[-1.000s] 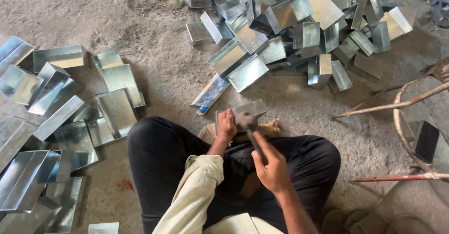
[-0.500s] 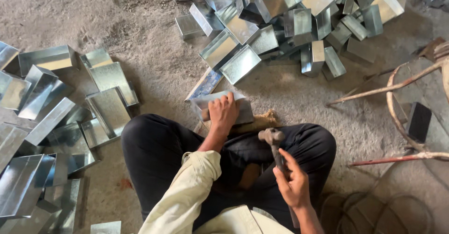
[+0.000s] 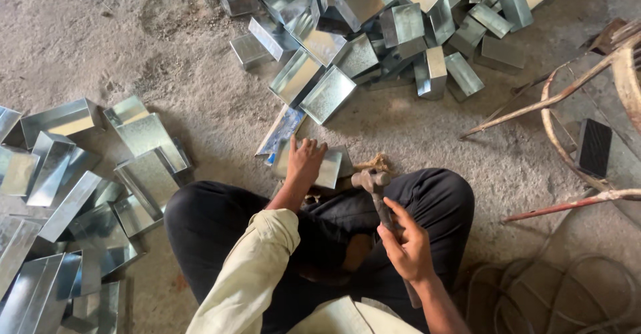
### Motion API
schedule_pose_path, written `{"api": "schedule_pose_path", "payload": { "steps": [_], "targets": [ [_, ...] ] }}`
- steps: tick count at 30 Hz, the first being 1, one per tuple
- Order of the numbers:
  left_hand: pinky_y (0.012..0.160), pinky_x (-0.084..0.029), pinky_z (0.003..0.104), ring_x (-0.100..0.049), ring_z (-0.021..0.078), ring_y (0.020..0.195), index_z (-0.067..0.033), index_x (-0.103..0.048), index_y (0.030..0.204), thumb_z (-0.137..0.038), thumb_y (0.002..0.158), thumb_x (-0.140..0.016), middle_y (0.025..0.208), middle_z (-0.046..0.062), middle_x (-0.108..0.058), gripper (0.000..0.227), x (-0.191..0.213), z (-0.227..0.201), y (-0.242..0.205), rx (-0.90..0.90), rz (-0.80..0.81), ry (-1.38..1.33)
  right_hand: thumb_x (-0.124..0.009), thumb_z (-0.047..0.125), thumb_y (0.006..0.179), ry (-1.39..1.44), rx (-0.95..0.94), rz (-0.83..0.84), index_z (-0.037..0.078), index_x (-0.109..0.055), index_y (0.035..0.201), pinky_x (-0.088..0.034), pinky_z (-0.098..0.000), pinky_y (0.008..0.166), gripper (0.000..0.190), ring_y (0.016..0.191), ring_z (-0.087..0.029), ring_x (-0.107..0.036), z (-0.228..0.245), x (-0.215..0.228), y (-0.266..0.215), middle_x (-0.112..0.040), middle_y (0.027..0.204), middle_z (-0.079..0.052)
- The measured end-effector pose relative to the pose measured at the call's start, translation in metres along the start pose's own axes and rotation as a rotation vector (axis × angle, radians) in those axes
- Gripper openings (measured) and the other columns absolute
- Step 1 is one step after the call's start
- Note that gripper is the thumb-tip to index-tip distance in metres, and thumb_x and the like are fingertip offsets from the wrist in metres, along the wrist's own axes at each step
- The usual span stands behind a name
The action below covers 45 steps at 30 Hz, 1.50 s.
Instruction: The person sits on the floor and uses a hammer to strike small, rectangular metal boxes placed on a wooden block. They repeatedly pick up a box, position it, hammer it, and then toss it aside to a pile of finished items.
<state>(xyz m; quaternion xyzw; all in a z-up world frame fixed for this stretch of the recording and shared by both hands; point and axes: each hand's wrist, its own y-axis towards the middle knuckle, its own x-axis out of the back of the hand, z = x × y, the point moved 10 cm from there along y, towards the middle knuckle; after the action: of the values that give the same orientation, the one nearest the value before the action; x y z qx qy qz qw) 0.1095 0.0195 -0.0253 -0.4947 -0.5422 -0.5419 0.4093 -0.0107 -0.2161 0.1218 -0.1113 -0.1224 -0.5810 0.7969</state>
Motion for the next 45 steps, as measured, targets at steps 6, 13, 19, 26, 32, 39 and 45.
{"api": "schedule_pose_path", "payload": {
  "steps": [6, 13, 19, 26, 32, 39, 45],
  "targets": [
    [0.102, -0.039, 0.053, -0.058, 0.0254, 0.122, -0.0095, -0.060, 0.134, -0.010, 0.088, -0.063, 0.128, 0.005, -0.066, 0.047, -0.034, 0.025, -0.020, 0.065, 0.120, -0.164, -0.066, 0.005, 0.097, -0.009, 0.284, -0.115, 0.001, -0.052, 0.145, -0.045, -0.0199, 0.054, 0.050, 0.062, -0.001, -0.056, 0.028, -0.003, 0.008, -0.069, 0.086, -0.001],
    [0.094, -0.043, 0.054, -0.053, 0.0284, 0.129, -0.0087, -0.060, 0.129, -0.012, 0.075, -0.067, 0.139, 0.009, -0.062, 0.054, -0.057, 0.028, -0.020, 0.079, 0.124, -0.193, -0.066, 0.013, 0.097, -0.349, 0.298, -0.010, 0.008, -0.056, 0.148, -0.053, -0.0330, 0.073, 0.052, 0.080, -0.024, -0.065, -0.026, -0.073, 0.089, -0.068, 0.095, -0.015],
    [0.087, -0.048, 0.048, -0.063, 0.0267, 0.111, -0.0120, -0.062, 0.131, -0.015, 0.097, -0.061, 0.136, 0.004, -0.067, 0.034, -0.062, 0.024, -0.027, 0.062, 0.050, -0.155, -0.067, 0.012, 0.103, -0.422, 0.467, -0.160, 0.009, -0.057, 0.144, -0.054, -0.0337, 0.078, 0.043, 0.092, -0.026, -0.066, 0.023, -0.055, 0.077, -0.071, 0.106, -0.016],
    [0.081, -0.045, 0.044, -0.061, 0.0262, 0.094, -0.0107, -0.065, 0.107, -0.019, 0.079, -0.063, 0.096, 0.006, -0.068, 0.030, 0.059, 0.001, -0.005, 0.081, -0.217, -0.056, -0.066, 0.008, 0.097, -0.063, 0.270, -0.209, 0.003, -0.053, 0.148, -0.047, -0.0210, 0.053, 0.053, 0.059, -0.004, -0.058, 0.051, -0.008, 0.053, -0.068, 0.082, -0.002],
    [0.081, -0.043, 0.045, -0.060, 0.0261, 0.094, -0.0108, -0.066, 0.102, -0.019, 0.084, -0.060, 0.093, 0.006, -0.067, 0.021, 0.060, -0.004, -0.008, 0.119, -0.247, -0.031, -0.063, 0.009, 0.104, -0.186, 0.503, -0.176, 0.004, -0.048, 0.154, -0.055, -0.0247, 0.072, 0.053, 0.085, -0.009, -0.067, 0.030, -0.040, 0.079, -0.070, 0.109, -0.007],
    [0.087, -0.045, 0.043, -0.060, 0.0253, 0.093, -0.0118, -0.065, 0.102, -0.020, 0.087, -0.057, 0.094, 0.006, -0.066, 0.019, 0.076, -0.013, -0.015, 0.100, -0.372, 0.078, -0.065, 0.010, 0.101, -0.275, -0.075, -0.174, 0.010, -0.052, 0.159, -0.051, -0.0353, 0.064, 0.060, 0.067, -0.025, -0.060, -0.022, -0.023, 0.095, -0.069, 0.088, -0.026],
    [0.086, -0.045, 0.043, -0.060, 0.0248, 0.092, -0.0133, -0.063, 0.096, -0.019, 0.088, -0.058, 0.090, 0.005, -0.064, 0.011, 0.069, -0.013, -0.007, 0.110, -0.334, 0.038, -0.067, 0.007, 0.107, -0.404, 0.676, -0.093, 0.010, -0.049, 0.153, -0.055, -0.0348, 0.088, 0.050, 0.111, -0.024, -0.067, 0.028, -0.045, 0.081, -0.068, 0.122, -0.018]
  ]
}}
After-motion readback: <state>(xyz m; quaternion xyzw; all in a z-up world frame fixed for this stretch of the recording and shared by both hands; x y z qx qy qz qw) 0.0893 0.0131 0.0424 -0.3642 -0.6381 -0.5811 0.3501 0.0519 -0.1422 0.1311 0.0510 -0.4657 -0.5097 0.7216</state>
